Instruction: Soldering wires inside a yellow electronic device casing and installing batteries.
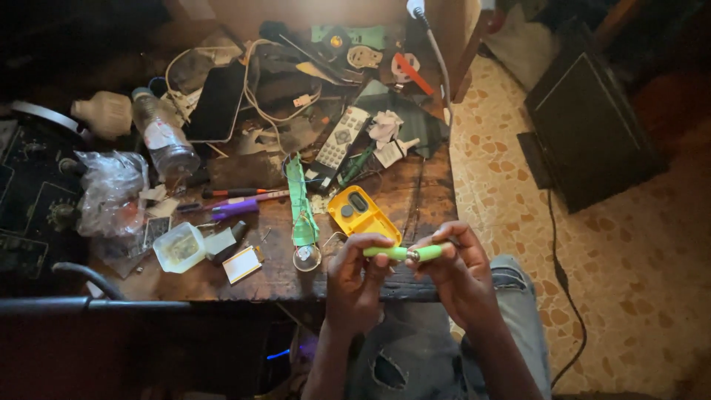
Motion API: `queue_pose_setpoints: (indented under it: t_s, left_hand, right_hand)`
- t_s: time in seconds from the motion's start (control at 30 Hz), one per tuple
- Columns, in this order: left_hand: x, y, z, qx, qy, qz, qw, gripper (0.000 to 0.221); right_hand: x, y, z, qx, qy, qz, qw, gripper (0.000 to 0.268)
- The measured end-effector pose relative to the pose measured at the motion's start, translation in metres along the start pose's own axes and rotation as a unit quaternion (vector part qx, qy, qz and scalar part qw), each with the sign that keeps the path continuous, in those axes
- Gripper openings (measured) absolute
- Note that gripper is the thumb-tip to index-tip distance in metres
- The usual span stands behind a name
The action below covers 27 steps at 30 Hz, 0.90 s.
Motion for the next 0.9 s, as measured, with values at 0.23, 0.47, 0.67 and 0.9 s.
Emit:
queue_pose_setpoints:
  t_s: [0.23,0.47,0.67,0.9]
  left_hand:
    - [-0.0013,0.0017,-0.0035,-0.025,-0.020,-0.013,0.999,0.023]
    - [0.0001,0.0034,-0.0004,-0.034,-0.006,0.000,0.999,0.030]
    - [-0.0002,0.0031,-0.0050,-0.053,-0.024,-0.007,0.998,0.034]
    - [-0.0023,0.0036,-0.0039,-0.074,-0.034,-0.029,0.996,0.038]
  right_hand:
    - [0.0046,0.0015,-0.0022,-0.001,-0.115,-0.022,0.993,0.020]
    - [0.0072,0.0018,-0.0059,0.012,-0.201,0.009,0.979,0.023]
    - [0.0112,0.0020,-0.0066,0.023,-0.231,-0.010,0.973,0.025]
    - [0.0119,0.0031,-0.0057,0.051,-0.233,-0.039,0.970,0.034]
Point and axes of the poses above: each hand's wrist, its own y-axis towards the middle knuckle, its own x-axis out of the palm, z = x × y, the point moved 4 cm from there along y, towards the middle knuckle, and after that the axes turned 11 degrees about -z, right-handed, at the moved point
